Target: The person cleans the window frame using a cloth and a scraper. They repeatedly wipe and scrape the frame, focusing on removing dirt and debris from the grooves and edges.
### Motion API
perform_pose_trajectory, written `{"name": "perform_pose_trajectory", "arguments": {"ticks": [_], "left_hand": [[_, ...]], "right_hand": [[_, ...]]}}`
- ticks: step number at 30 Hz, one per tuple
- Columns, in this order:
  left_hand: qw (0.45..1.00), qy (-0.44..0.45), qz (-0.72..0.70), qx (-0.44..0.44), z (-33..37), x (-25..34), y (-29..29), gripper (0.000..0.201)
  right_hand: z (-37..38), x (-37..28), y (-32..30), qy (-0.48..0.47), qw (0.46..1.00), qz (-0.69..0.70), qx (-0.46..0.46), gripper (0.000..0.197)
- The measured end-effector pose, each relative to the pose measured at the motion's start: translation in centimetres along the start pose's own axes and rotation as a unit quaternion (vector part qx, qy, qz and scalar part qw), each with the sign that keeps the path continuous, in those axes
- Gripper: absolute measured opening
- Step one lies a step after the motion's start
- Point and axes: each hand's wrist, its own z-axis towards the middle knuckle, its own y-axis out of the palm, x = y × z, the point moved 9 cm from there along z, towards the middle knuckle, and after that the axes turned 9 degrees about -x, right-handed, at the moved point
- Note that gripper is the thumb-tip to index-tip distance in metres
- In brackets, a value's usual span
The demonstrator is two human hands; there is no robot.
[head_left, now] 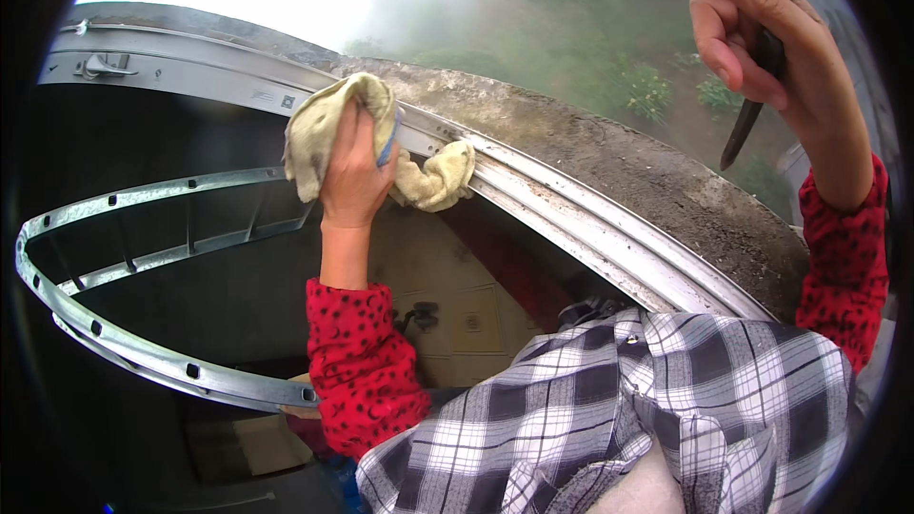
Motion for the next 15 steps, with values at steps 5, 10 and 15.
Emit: {"name": "perform_pose_trajectory", "arguments": {"ticks": [5,10,15], "left_hand": [[0.988,0.001,-0.087,-0.131,-0.6,4.0,8.5,0.049],[0.957,-0.067,-0.171,-0.222,-0.4,3.7,10.8,0.031],[0.784,-0.170,-0.595,-0.042,-2.7,2.1,8.8,0.035]], "right_hand": [[0.1,-0.1,0.3,0.012,1.000,0.008,-0.011,0.053],[0.3,0.2,1.0,0.006,0.998,0.056,-0.025,0.054],[0.4,0.3,0.2,-0.017,0.981,0.187,-0.046,0.054]]}}
